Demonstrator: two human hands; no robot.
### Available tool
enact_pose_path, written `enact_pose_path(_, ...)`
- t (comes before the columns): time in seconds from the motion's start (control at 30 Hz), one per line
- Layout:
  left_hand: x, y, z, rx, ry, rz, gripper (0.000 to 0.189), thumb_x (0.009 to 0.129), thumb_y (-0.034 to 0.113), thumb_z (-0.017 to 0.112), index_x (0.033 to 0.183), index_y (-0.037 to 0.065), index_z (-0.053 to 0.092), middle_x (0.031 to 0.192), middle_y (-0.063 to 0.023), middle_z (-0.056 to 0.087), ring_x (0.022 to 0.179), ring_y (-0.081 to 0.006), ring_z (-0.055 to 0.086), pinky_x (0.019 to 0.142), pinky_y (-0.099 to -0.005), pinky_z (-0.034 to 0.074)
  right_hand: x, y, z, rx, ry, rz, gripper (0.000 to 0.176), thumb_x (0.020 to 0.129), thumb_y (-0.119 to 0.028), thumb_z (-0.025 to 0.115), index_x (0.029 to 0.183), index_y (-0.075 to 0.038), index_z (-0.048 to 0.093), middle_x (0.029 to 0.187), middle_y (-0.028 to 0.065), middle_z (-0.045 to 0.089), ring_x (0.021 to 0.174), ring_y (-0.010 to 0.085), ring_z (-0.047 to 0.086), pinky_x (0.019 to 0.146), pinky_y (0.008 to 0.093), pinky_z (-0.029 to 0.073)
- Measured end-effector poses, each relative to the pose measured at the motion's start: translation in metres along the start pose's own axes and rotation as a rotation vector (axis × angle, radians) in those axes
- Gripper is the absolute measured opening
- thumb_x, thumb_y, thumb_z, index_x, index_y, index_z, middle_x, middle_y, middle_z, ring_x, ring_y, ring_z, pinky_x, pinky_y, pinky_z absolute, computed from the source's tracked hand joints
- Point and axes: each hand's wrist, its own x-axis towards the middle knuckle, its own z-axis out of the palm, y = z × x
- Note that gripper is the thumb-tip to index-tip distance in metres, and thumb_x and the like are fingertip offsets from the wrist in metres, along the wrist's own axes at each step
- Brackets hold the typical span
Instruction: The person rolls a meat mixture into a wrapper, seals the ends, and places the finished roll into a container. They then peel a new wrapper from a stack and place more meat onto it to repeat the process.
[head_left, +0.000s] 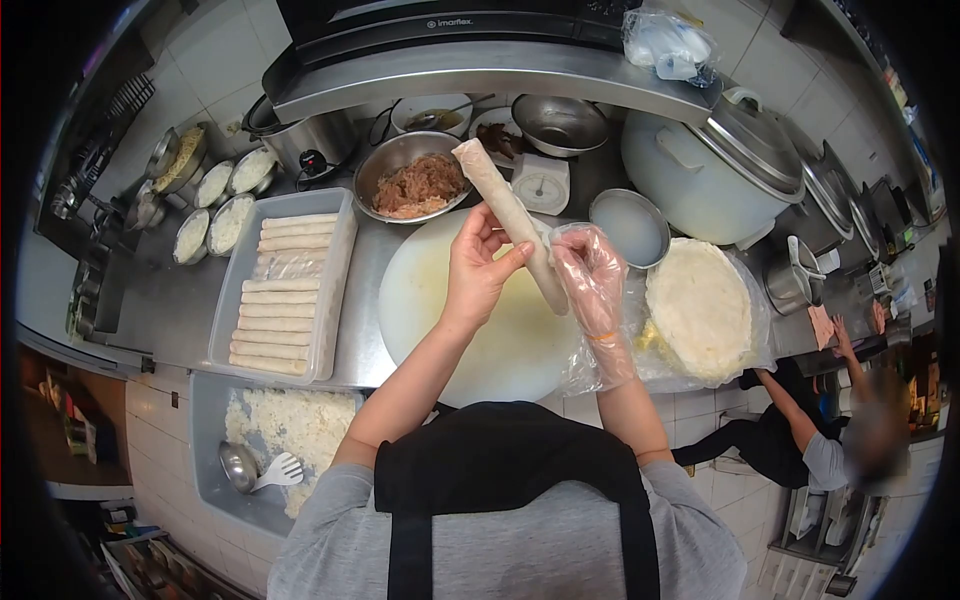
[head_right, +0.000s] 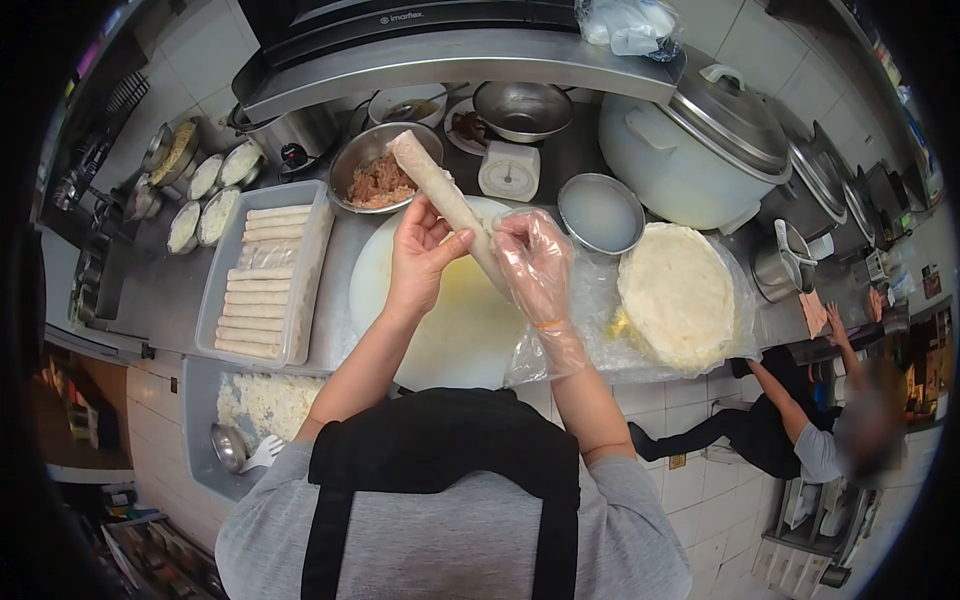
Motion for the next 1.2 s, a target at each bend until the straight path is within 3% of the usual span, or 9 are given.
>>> enact_pose_path(0.1,0.001,0.002,0.000,-0.019,-0.002,-0.005,0.052,0.079,-0.003,0.069,0.125,0.000,0.045,0.109,-0.0069,0.056,0.096,-0.0145,0.057,0.084,-0.0291,0.052,-0.003,-0.006,0.004,-0.318,-0.048,-0.250,0.024,0.082,-0.003,0.064,0.105,-0.001,0.064,0.104,0.0128,0.057,0.091,0.0222,0.057,0.080,0.0326,0.047)
enact_pose_path(0.3,0.003,-0.003,-0.003,0.016,-0.037,-0.031,0.054,0.081,-0.004,0.067,0.130,0.001,0.042,0.115,-0.0072,0.054,0.101,-0.0142,0.057,0.082,-0.0296,0.055,-0.007,-0.001,0.013,-0.499,-0.100,-0.488,0.040,0.081,-0.001,0.060,0.122,-0.002,0.059,0.114,0.0176,0.054,0.101,0.0310,0.055,0.086,0.0370,0.046)
enact_pose_path(0.4,0.002,-0.006,-0.005,0.031,-0.059,-0.042,0.056,0.082,-0.004,0.066,0.132,0.002,0.041,0.118,-0.0073,0.054,0.104,-0.0142,0.057,0.082,-0.0298,0.055,-0.009,-0.013,0.011,-0.260,0.001,-0.212,0.046,0.080,0.003,0.056,0.125,-0.003,0.057,0.117,0.0190,0.053,0.101,0.0325,0.055,0.086,0.0376,0.046)
enact_pose_path(0.5,0.002,-0.007,-0.004,0.050,-0.090,-0.044,0.058,0.082,-0.003,0.066,0.134,0.001,0.040,0.118,-0.0071,0.054,0.105,-0.0143,0.057,0.083,-0.0297,0.055,-0.004,-0.001,0.005,-0.322,-0.122,-0.354,0.050,0.078,0.006,0.053,0.127,-0.004,0.056,0.118,0.0196,0.051,0.102,0.0333,0.055,0.087,0.0375,0.046)
enact_pose_path(0.6,0.002,-0.009,-0.003,0.082,-0.106,-0.004,0.062,0.081,-0.004,0.067,0.137,0.002,0.038,0.119,-0.0069,0.053,0.105,-0.0146,0.057,0.084,-0.0295,0.054,-0.002,-0.002,0.007,-0.490,-0.099,-0.458,0.050,0.078,0.005,0.052,0.127,-0.004,0.056,0.119,0.0200,0.051,0.105,0.0344,0.054,0.089,0.0377,0.045)
enact_pose_path(0.7,0.002,-0.006,-0.002,0.081,-0.107,-0.031,0.066,0.081,-0.004,0.067,0.139,0.002,0.036,0.120,-0.0066,0.053,0.106,-0.0149,0.057,0.085,-0.0295,0.053,-0.002,-0.007,0.007,-0.295,-0.062,-0.271,0.050,0.077,0.005,0.053,0.126,-0.004,0.057,0.119,0.0194,0.051,0.109,0.0341,0.052,0.091,0.0378,0.044)
enact_pose_path(0.9,0.005,-0.012,-0.005,0.137,-0.127,-0.021,0.068,0.082,-0.003,0.066,0.141,0.003,0.034,0.121,-0.0061,0.052,0.106,-0.0146,0.057,0.086,-0.0316,0.053,0.001,-0.013,0.001,-0.339,-0.099,-0.405,0.039,0.083,0.001,0.053,0.121,-0.002,0.059,0.118,0.0161,0.054,0.108,0.0294,0.054,0.090,0.0345,0.044)
enact_pose_path(1.1,0.005,0.002,-0.004,-0.148,-0.096,-0.187,0.066,0.084,-0.003,0.064,0.142,0.006,0.032,0.119,-0.0046,0.051,0.104,-0.0151,0.058,0.086,-0.0331,0.055,0.000,0.005,-0.018,0.155,-0.105,0.124,0.030,0.087,-0.006,0.054,0.115,0.000,0.063,0.115,0.0122,0.057,0.106,0.0230,0.055,0.091,0.0328,0.044)
enact_pose_path(1.2,0.006,0.001,-0.002,-0.167,-0.075,-0.174,0.064,0.085,-0.003,0.062,0.141,0.007,0.033,0.118,-0.0043,0.051,0.105,-0.0154,0.058,0.085,-0.0328,0.055,-0.007,0.000,-0.012,-0.129,-0.126,-0.107,0.028,0.088,-0.008,0.054,0.112,0.000,0.064,0.113,0.0127,0.059,0.103,0.0215,0.056,0.089,0.0310,0.044)
